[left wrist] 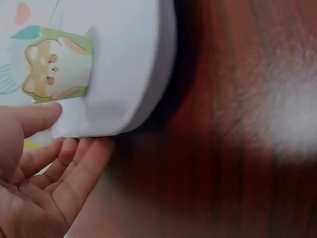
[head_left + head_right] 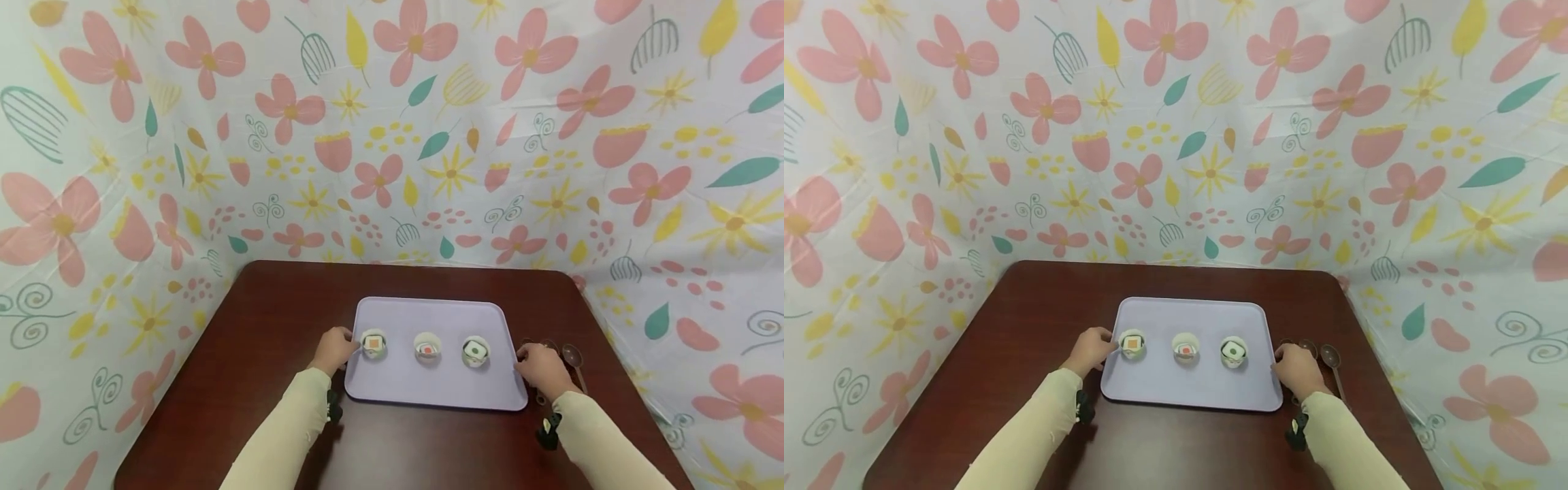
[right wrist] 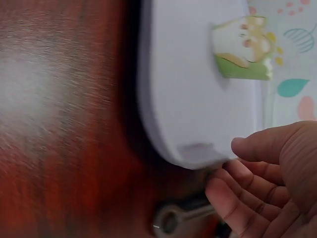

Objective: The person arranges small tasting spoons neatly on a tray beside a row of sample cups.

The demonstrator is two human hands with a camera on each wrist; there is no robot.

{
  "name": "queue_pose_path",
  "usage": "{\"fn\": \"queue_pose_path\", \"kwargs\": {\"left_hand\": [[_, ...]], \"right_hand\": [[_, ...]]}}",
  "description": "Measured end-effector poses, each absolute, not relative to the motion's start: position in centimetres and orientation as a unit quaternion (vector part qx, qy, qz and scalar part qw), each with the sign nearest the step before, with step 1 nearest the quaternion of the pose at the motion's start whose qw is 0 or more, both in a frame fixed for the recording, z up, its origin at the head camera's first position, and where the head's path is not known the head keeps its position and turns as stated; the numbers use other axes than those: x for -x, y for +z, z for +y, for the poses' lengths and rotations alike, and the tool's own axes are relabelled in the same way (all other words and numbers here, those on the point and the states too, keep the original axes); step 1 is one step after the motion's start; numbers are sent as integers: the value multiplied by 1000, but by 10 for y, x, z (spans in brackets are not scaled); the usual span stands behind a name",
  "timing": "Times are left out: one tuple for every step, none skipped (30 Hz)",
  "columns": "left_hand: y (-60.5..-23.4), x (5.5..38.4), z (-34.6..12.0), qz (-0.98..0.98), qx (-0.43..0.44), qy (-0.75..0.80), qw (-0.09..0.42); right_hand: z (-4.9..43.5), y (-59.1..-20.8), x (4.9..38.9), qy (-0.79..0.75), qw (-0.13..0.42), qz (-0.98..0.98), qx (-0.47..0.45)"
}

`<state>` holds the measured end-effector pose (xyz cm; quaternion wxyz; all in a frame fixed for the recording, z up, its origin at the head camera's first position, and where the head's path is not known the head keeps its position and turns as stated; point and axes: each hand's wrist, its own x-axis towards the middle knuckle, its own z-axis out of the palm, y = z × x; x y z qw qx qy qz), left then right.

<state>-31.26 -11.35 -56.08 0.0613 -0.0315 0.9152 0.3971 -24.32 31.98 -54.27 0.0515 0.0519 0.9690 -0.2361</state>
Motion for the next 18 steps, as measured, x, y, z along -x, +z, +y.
{"fn": "queue_pose_path", "kwargs": {"left_hand": [[-563,313,-115,911,30,407,63],[-566,314,-116,907,28,415,63],[-568,315,-117,903,28,424,65],[-571,316,-119,899,29,431,68],[-573,316,-120,895,31,440,72],[-574,317,-122,890,33,448,77],[-576,317,-123,887,37,454,82],[-576,317,-124,884,42,458,86],[-576,316,-125,880,48,464,90],[-576,315,-125,876,55,469,94],[-577,313,-126,872,58,477,97],[-578,312,-127,867,64,483,101],[-579,311,-128,863,69,490,102],[-580,311,-129,857,73,500,102],[-582,310,-129,850,76,511,102],[-583,310,-130,845,78,518,101],[-584,310,-130,841,80,525,101],[-585,310,-131,838,82,530,100]], "right_hand": [[319,-545,243,-238,51,968,-55],[317,-548,242,-237,47,969,-58],[317,-550,241,-240,45,968,-61],[316,-551,241,-244,44,967,-65],[315,-553,240,-249,44,965,-70],[315,-554,239,-253,45,964,-73],[314,-555,238,-257,47,962,-76],[313,-555,237,-260,49,961,-78],[313,-556,236,-264,50,960,-80],[312,-557,235,-266,50,959,-81],[312,-557,234,-266,50,959,-82],[311,-557,233,-266,49,959,-82],[311,-557,231,-267,48,959,-82],[311,-556,231,-269,45,959,-80],[311,-556,230,-274,45,957,-80],[312,-554,230,-279,45,956,-79],[313,-553,230,-281,42,956,-78],[315,-551,230,-281,34,956,-77]]}}
